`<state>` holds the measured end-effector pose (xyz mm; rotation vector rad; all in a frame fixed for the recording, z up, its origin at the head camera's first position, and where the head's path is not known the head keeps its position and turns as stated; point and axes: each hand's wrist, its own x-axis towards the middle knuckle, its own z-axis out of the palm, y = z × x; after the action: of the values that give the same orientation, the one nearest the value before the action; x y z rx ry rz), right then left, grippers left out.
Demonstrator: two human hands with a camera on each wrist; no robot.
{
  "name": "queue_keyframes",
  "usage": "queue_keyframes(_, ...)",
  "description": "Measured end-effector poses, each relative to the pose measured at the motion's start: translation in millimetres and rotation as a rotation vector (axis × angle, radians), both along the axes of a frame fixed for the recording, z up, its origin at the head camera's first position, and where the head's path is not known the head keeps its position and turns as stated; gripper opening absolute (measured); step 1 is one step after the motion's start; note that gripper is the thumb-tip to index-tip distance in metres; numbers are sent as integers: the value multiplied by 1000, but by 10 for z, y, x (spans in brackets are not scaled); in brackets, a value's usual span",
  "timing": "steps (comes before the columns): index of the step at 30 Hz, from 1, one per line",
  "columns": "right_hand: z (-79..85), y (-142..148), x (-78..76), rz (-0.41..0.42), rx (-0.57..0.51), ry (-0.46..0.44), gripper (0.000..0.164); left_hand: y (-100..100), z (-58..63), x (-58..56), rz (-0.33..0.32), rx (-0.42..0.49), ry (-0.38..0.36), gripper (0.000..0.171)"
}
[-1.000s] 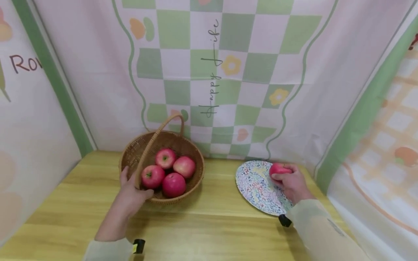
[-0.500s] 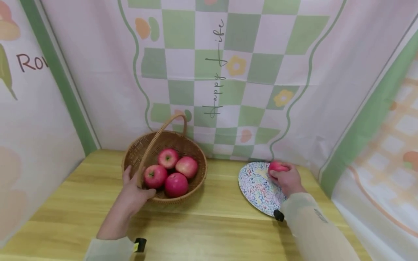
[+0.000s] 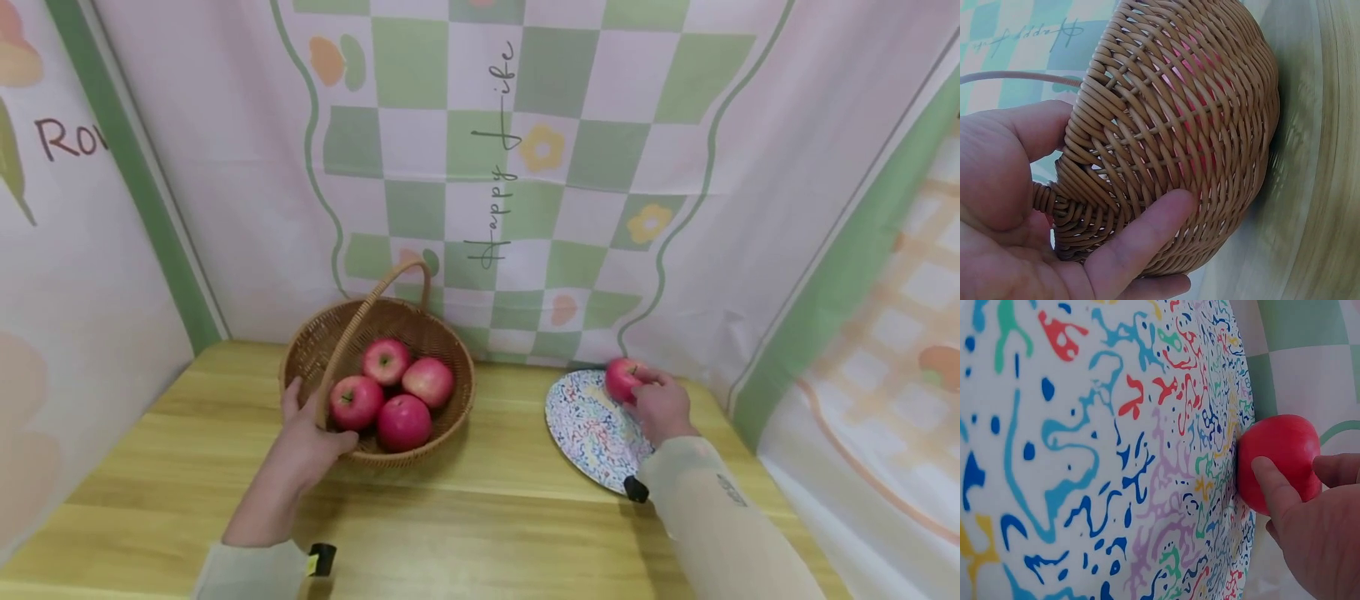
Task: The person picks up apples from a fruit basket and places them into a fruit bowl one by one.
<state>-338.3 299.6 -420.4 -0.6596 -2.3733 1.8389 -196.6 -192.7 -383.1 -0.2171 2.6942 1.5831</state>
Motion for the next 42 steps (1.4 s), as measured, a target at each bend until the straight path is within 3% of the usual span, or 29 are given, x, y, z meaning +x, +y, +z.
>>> queue_keyframes(5,23,39,6,-11,-62,22,56,14,4,0,3,15,3,97)
queue_keyframes(11,162,78,50,-51,-55,38,63,15,-5,2,3,13,15,99)
queue_keyframes(17,433,25,83,-121,34,108,69,13,-8,11,5,4,11,102)
queue_keyframes(21,666,-177,126,-108,81,131,71,20,-6,20,7,-2,16,103)
queue_keyframes(27,899,-770,248,90,72,231,79,40,-3,29,6,-12,28,105)
queue_keyframes(32,925,-1268,386,341,-64,316,85,51,-11,32,-3,-14,35,105)
queue_keyframes(34,915,-1447,445,444,-66,345,86,57,-10,36,-10,-21,38,105)
queue_keyframes(38,875,-1744,546,614,84,405,90,75,5,47,-24,-54,62,105)
queue_keyframes(42,785,-1955,576,719,286,470,95,108,26,51,-35,-104,93,104)
